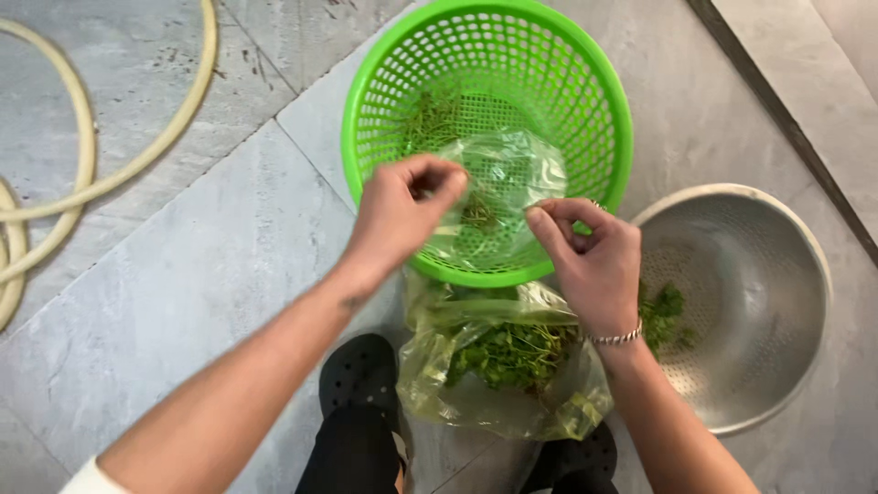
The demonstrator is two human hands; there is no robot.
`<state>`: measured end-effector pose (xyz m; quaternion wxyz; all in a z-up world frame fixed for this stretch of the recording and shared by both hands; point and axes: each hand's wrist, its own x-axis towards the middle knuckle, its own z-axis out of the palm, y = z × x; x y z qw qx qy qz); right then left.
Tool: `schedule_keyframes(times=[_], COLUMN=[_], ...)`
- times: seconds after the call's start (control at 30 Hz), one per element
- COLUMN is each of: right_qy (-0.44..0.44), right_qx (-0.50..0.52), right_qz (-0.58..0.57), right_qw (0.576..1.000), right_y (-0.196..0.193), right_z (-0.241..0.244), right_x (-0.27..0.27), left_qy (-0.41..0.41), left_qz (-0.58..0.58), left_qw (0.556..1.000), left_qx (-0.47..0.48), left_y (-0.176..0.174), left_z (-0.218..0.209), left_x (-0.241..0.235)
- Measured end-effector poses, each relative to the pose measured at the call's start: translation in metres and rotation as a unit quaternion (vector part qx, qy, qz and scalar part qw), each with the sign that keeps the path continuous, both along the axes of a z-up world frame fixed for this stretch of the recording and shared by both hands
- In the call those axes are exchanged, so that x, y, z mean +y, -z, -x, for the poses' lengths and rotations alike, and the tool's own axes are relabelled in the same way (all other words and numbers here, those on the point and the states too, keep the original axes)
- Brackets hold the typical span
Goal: The person sits on a tiled floor and sorts through a plastic bag of green leafy herbs. They pick individual stems, separate the leaves from the stalks by hand, and place the leaves into a metal colander while discarding the stems into a green basket.
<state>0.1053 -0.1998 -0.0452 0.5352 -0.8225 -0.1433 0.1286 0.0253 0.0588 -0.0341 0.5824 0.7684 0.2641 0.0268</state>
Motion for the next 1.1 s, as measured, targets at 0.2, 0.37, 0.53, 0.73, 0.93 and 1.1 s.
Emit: schedule_keyframes(times=[0.2, 0.37, 0.53, 0.73, 0.93, 1.1], right_qy=[-0.115, -0.13, -0.1, -0.065, -0.126, -0.189], right_qx=[-0.072, -0.093, -0.068, -0.026, -0.009, 0.049], right_qz=[0.154, 0.201, 0.17, 0.129, 0.213, 0.482], right_qw=[0.979, 0.966, 0.978, 0.989, 0.969, 0.854], right_y=[0.02, 0.004, -0.025, -0.048, -0.063, -0.034], right_z=[-0.032, -0.034, -0.012, 0.024, 0.068, 0.099], right_x=[0.017, 0.011, -0.007, -0.058, -0.101, -0.128], left_qy=[-0.001, 0.049, 0.034, 0.02, 0.129, 0.303], left_qz=[-0.165, -0.212, -0.212, -0.266, -0.214, -0.099], left_qw=[0.986, 0.976, 0.976, 0.964, 0.966, 0.946], left_qx=[-0.021, 0.01, 0.02, 0.012, -0.064, 0.064], left_y=[0.08, 0.085, 0.075, 0.055, -0.008, -0.112], left_z=[-0.052, -0.085, -0.094, -0.071, -0.009, 0.069], left_x=[0.081, 0.09, 0.092, 0.088, 0.005, -0.085])
